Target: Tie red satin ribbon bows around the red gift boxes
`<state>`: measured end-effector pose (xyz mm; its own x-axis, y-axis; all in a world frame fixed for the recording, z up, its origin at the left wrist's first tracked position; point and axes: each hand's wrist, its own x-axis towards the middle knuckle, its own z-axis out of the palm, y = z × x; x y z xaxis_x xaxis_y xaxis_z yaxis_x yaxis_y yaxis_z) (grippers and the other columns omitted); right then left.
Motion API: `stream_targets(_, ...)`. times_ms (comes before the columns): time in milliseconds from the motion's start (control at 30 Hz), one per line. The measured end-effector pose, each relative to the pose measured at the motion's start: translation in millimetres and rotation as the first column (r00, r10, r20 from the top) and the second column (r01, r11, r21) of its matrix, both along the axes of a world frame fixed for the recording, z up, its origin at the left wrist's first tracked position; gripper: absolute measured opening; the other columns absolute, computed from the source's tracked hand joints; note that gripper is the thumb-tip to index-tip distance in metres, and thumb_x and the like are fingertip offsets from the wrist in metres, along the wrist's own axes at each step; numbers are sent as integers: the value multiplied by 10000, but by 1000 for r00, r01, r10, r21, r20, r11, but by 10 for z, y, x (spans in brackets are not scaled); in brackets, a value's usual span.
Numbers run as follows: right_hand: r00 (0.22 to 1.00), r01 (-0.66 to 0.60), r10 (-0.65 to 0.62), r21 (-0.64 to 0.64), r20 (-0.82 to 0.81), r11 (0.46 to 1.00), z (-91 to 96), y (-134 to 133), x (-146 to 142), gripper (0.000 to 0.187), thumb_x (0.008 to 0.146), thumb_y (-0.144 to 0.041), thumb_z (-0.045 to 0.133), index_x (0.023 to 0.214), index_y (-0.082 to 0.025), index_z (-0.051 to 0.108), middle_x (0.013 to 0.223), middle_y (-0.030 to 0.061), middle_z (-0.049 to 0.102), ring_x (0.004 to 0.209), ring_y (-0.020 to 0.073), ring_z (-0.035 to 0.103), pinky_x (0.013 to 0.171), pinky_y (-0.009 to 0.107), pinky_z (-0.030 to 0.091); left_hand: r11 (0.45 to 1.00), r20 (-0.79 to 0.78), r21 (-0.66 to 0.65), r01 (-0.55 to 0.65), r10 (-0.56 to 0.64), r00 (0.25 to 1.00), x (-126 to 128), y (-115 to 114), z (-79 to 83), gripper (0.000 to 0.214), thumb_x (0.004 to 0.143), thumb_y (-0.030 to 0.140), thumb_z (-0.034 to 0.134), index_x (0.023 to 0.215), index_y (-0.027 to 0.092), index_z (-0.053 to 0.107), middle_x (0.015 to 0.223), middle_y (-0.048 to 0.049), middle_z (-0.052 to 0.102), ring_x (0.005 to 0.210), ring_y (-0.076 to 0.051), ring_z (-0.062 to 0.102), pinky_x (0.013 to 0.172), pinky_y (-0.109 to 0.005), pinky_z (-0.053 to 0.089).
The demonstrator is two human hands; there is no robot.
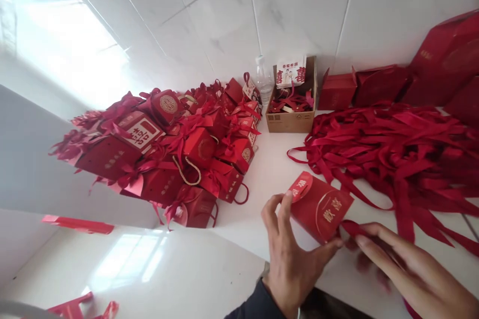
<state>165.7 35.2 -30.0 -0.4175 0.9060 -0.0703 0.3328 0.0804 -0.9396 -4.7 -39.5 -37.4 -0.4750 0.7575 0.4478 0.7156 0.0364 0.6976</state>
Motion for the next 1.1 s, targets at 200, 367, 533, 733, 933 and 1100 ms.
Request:
stream_targets(200,979,199,-195,-55,60,979,11,299,97,416,914,-672,603,925,-262,672,823,57,717,797,284,712,629,326,599,993,56,-98,72,-67,996,-3,-62,18,927,881,437,767,1615,286,222,1588,-209,308,1494,-406,389,1104,-602,506)
stream_targets(367,985,161,-152,-116,87,980,297,130,180,413,907,-673,639,955,-263,650,627,-50,445,515,151,427,423,227,372,991,69,-95,97,-91,994,5,-147,115,726,960,385,619,1590,261,280,1502,-186,405,1430,-355,450,1071,-543,528)
stream_targets(533,988,23,-10,-83,155,996,549,88,84,452,959,-685,561,895,-250,667,579,-60,369,480,131,311,405,237,256,993,-57,-35,111,-113,992,-102,-95,338,412,989,222,502,1391,292,553,1521,-129,389,1422,-317,423,1108,-536,469)
stream_targets(733,980,-65,80,-85,184,994,576,214,-69,448,1015,-635,510,875,-238,663,624,-44,453,516,137,392,450,251,311,971,-240,-87,221,-236,942,-241,199,496,283,952,110,554,1164,257,672,1488,-108,446,1436,-330,379,1156,-570,398)
stream_targets(933,973,-83,92,-49,214,995,617,260,-174,415,1020,-581,517,883,-231,693,645,-34,542,509,129,405,450,253,325,961,-205,-107,256,-273,940,-205,254,489,233,969,120,553,1115,245,684,1480,-116,462,1452,-339,355,1157,-607,401)
stream_targets(1100,960,-141,153,-68,234,988,686,270,-225,397,1024,-561,512,839,-245,664,649,-28,574,523,145,472,466,262,376,962,-80,-81,261,-267,960,-169,293,500,152,974,147,559,963,232,685,1321,-120,568,1360,-320,471,1105,-595,455)
